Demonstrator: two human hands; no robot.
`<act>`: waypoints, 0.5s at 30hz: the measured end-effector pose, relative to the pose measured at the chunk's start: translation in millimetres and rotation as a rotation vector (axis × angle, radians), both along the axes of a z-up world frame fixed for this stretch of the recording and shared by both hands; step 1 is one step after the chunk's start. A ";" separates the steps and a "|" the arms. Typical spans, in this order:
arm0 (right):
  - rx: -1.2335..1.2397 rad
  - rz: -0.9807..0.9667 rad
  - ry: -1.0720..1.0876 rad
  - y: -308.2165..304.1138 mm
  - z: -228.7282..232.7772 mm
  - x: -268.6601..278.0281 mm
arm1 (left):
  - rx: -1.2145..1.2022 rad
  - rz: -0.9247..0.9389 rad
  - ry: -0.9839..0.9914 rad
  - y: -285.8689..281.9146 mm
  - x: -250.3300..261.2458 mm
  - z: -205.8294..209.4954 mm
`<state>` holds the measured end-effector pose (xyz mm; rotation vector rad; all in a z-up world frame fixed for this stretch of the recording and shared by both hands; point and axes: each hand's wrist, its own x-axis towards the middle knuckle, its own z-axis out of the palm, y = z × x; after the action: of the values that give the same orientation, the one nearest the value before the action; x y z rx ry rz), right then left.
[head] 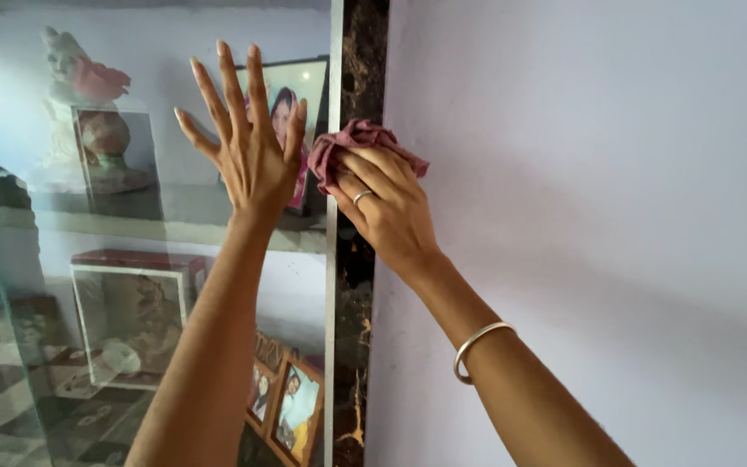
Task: The person wipes a white window sill and the top and side edges of a glass display cabinet using a pink cloth. The person scrubs the sill and then moves to the cabinet, cleaning the frame and glass surface.
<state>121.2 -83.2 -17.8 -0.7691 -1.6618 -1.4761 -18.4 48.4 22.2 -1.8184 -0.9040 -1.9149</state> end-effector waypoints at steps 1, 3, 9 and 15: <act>0.028 0.018 0.000 -0.2 3.2 -2.3 | 0.003 -0.003 -0.001 -0.4 -0.7 0.3; 0.031 0.012 0.002 -1.0 5.4 -5.6 | 0.006 -0.014 -0.007 -2.1 -0.6 -0.8; 0.006 0.033 0.007 3.3 16.3 -4.3 | 0.018 -0.012 -0.024 0.3 1.0 0.3; 0.121 -0.009 0.026 14.7 28.1 -11.3 | 0.055 0.011 -0.025 3.3 2.5 -0.3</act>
<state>109.9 -68.5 10.3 -0.7269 -1.5358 -1.5514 -16.0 51.7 21.9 -1.7585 -0.8590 -1.9402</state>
